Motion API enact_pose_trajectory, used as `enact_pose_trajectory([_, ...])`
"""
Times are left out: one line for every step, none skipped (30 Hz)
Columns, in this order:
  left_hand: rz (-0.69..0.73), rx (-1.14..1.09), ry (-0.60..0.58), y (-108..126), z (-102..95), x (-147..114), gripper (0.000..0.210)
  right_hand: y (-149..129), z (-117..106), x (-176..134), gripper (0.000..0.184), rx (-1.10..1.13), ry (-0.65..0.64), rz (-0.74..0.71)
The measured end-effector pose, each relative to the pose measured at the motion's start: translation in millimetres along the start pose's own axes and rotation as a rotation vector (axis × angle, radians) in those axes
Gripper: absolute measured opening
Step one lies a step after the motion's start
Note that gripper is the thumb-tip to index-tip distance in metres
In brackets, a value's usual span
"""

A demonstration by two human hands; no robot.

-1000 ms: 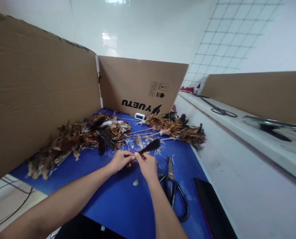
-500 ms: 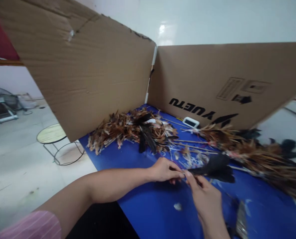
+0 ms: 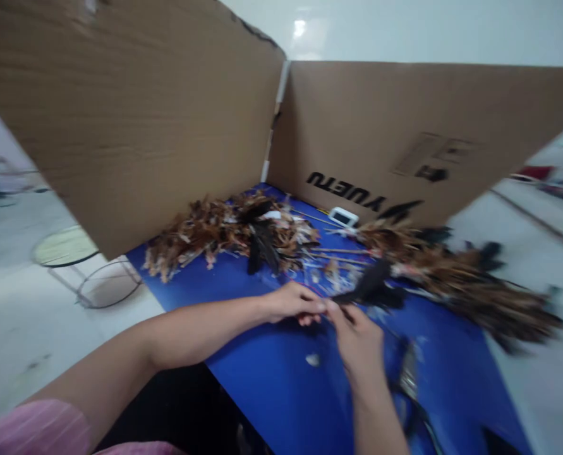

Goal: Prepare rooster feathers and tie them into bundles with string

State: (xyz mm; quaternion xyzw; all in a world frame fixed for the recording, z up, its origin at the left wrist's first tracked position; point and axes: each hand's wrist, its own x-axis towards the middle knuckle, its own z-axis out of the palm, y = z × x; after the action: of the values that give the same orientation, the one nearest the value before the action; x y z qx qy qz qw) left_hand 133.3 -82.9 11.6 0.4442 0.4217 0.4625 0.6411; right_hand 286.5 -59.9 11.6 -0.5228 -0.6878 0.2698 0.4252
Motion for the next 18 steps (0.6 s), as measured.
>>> enact_pose_trajectory([0.023,0.034,0.051,1,0.8,-2,0.02,-3,-1,-2,0.042,0.032,-0.051,0.027])
enact_pose_trajectory([0.043,0.035,0.063,2,1.0,-2,0.02,-6,-2,-3,0.04,0.065,-0.085,0.047])
enact_pose_trajectory([0.059,0.027,0.055,3,0.6,-2,0.021,-9,-3,-4,0.039,0.106,-0.1,0.07])
enact_pose_trajectory([0.079,0.018,0.057,3,-0.6,0,0.022,-11,-3,-3,0.037,0.161,-0.102,0.091])
enact_pose_trajectory([0.099,0.003,0.071,3,-2.2,1,0.023,-12,-4,-2,0.037,0.217,-0.098,0.12])
enact_pose_trajectory([0.119,-0.014,0.089,3,-4.3,4,0.022,-12,-5,-1,0.039,0.276,-0.079,0.146])
enact_pose_trajectory([0.139,-0.033,0.114,3,-6.5,6,0.021,-12,-6,0,0.04,0.331,-0.06,0.147])
enact_pose_trajectory([0.154,-0.052,0.137,3,-8.8,8,0.022,-11,-8,2,0.038,0.372,-0.055,0.134])
enact_pose_trajectory([0.165,-0.07,0.157,4,-11.0,10,0.023,-11,-10,2,0.035,0.399,-0.044,0.12])
enact_pose_trajectory([0.171,-0.087,0.169,5,-12.8,12,0.024,-11,-13,3,0.032,0.431,-0.035,0.106])
enact_pose_trajectory([0.172,-0.102,0.177,5,-14.3,12,0.025,-12,-15,3,0.03,0.468,-0.027,0.099])
enact_pose_trajectory([0.168,-0.118,0.187,6,-15.3,13,0.026,-13,-17,3,0.028,0.512,-0.026,0.102])
enact_pose_trajectory([0.161,-0.138,0.199,6,-15.9,13,0.027,-14,-19,3,0.026,0.556,-0.029,0.105])
enact_pose_trajectory([0.156,-0.149,0.197,7,-16.0,13,0.027,-15,-20,2,0.025,0.597,-0.036,0.112])
enact_pose_trajectory([0.15,-0.162,0.193,7,-15.9,13,0.027,-17,-20,2,0.024,0.629,-0.046,0.119])
enact_pose_trajectory([0.147,-0.174,0.181,7,-15.6,13,0.026,-18,-21,2,0.023,0.651,-0.056,0.125])
enact_pose_trajectory([0.148,-0.184,0.166,7,-15.3,13,0.025,-19,-21,1,0.023,0.661,-0.064,0.131])
enact_pose_trajectory([0.151,-0.193,0.153,8,-15.1,12,0.023,-19,-22,1,0.022,0.664,-0.07,0.135])
